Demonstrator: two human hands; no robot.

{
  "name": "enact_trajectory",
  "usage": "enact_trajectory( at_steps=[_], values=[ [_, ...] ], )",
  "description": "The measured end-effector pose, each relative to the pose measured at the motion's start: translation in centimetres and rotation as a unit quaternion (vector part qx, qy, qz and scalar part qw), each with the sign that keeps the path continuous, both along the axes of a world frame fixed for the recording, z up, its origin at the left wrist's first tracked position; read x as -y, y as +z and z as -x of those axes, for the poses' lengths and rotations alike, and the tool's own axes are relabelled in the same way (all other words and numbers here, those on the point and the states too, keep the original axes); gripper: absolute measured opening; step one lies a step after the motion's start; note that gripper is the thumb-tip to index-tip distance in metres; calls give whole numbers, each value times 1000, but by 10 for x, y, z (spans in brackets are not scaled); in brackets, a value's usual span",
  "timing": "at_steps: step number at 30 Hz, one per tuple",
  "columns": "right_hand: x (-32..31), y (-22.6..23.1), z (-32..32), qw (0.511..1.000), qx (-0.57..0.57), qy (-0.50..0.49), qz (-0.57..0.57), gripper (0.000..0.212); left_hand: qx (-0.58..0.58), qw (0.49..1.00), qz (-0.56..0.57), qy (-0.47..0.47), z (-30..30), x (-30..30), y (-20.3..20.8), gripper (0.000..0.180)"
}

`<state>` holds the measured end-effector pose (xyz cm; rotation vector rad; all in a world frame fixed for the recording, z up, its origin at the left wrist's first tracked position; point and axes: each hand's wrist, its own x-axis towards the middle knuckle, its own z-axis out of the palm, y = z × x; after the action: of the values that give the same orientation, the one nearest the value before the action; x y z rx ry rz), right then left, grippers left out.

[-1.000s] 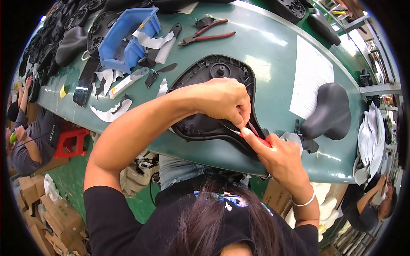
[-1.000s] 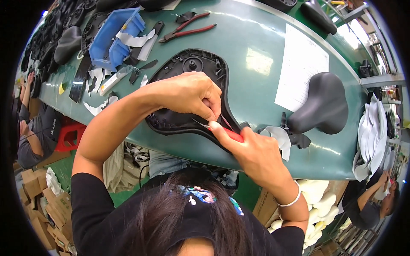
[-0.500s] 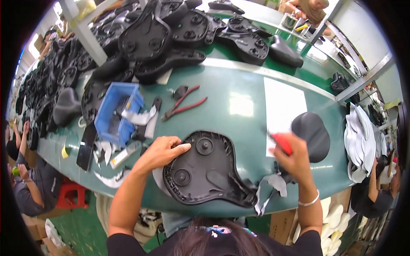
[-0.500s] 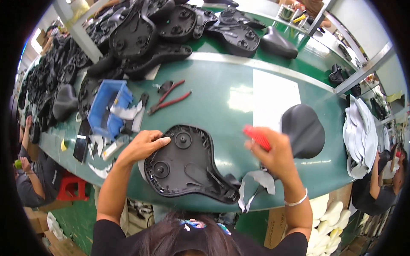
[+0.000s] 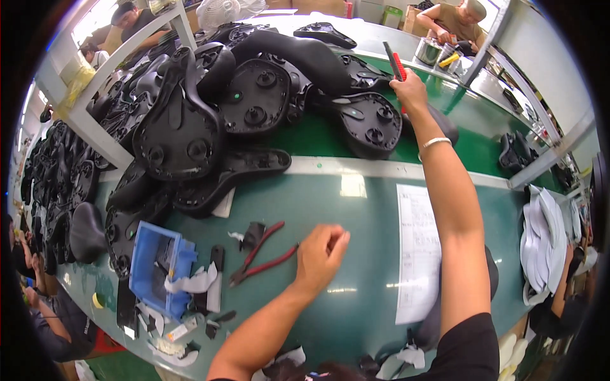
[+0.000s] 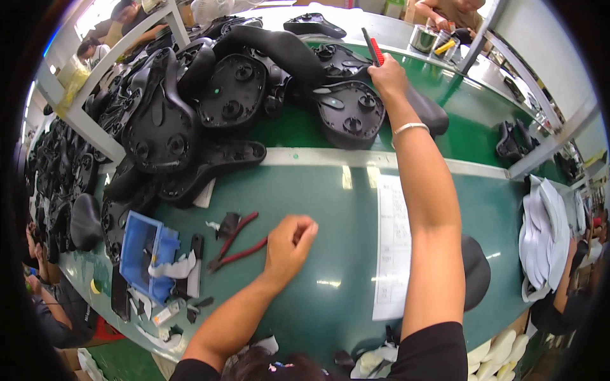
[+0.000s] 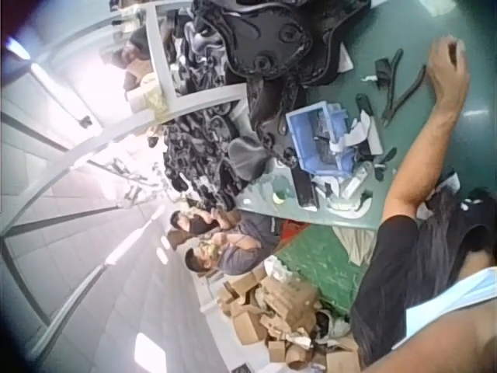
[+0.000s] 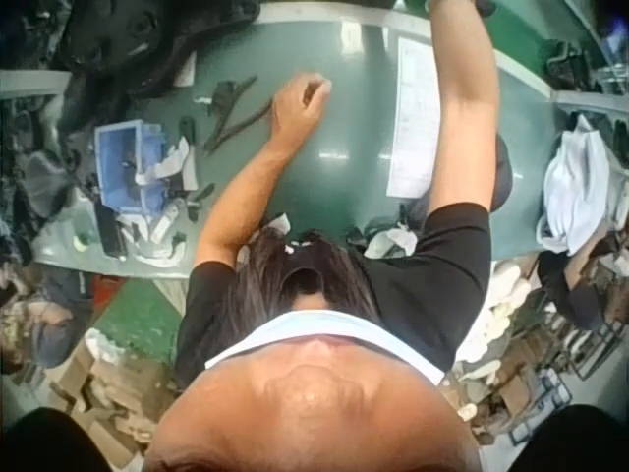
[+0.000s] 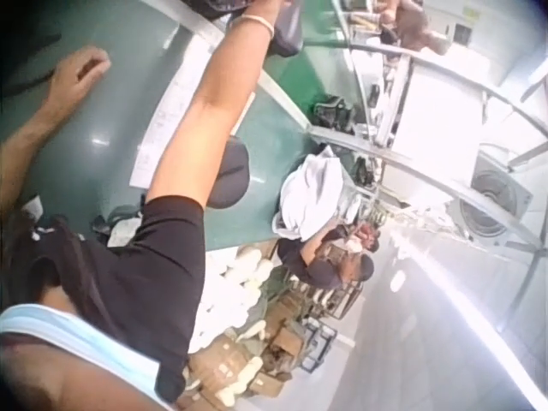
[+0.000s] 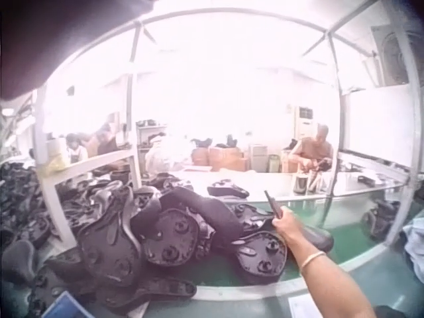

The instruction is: The person is trimming excess fabric from the edges of bicycle seats using a utility knife.

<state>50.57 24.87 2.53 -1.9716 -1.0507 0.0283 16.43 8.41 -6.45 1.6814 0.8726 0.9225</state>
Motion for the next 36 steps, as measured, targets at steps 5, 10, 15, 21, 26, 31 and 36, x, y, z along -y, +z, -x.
enact_trajectory(
  at_steps=[5, 10, 15, 21, 26, 31, 36],
  values=[
    [-93, -13, -35, 972, -74, -71, 213, 39, -71, 997, -24, -12, 0, -1, 14, 10],
    [-117, -32, -31, 963, 8, -103, 250, 40, -68, 997, -29, -21, 0, -6, 12, 9],
    [-49, -2, -55, 981, 95, -170, -15, 45, -46, 998, -44, -16, -3, -3, 10, 10],
    [122, 79, 0, 966, 242, -10, -91, 30, 64, 997, 47, 4, 0, -6, -2, 24],
    [251, 53, 111, 981, -1, 172, -93, 24, 319, 814, 449, -185, 37, -26, 32, 59],
    [312, -6, 214, 942, 13, 334, 16, 26, 6, 890, 401, -216, 96, 11, 40, 70],
    [361, -7, 239, 953, -90, 268, 112, 41, 16, 938, 335, -86, 153, 48, 72, 84]
  ],
)
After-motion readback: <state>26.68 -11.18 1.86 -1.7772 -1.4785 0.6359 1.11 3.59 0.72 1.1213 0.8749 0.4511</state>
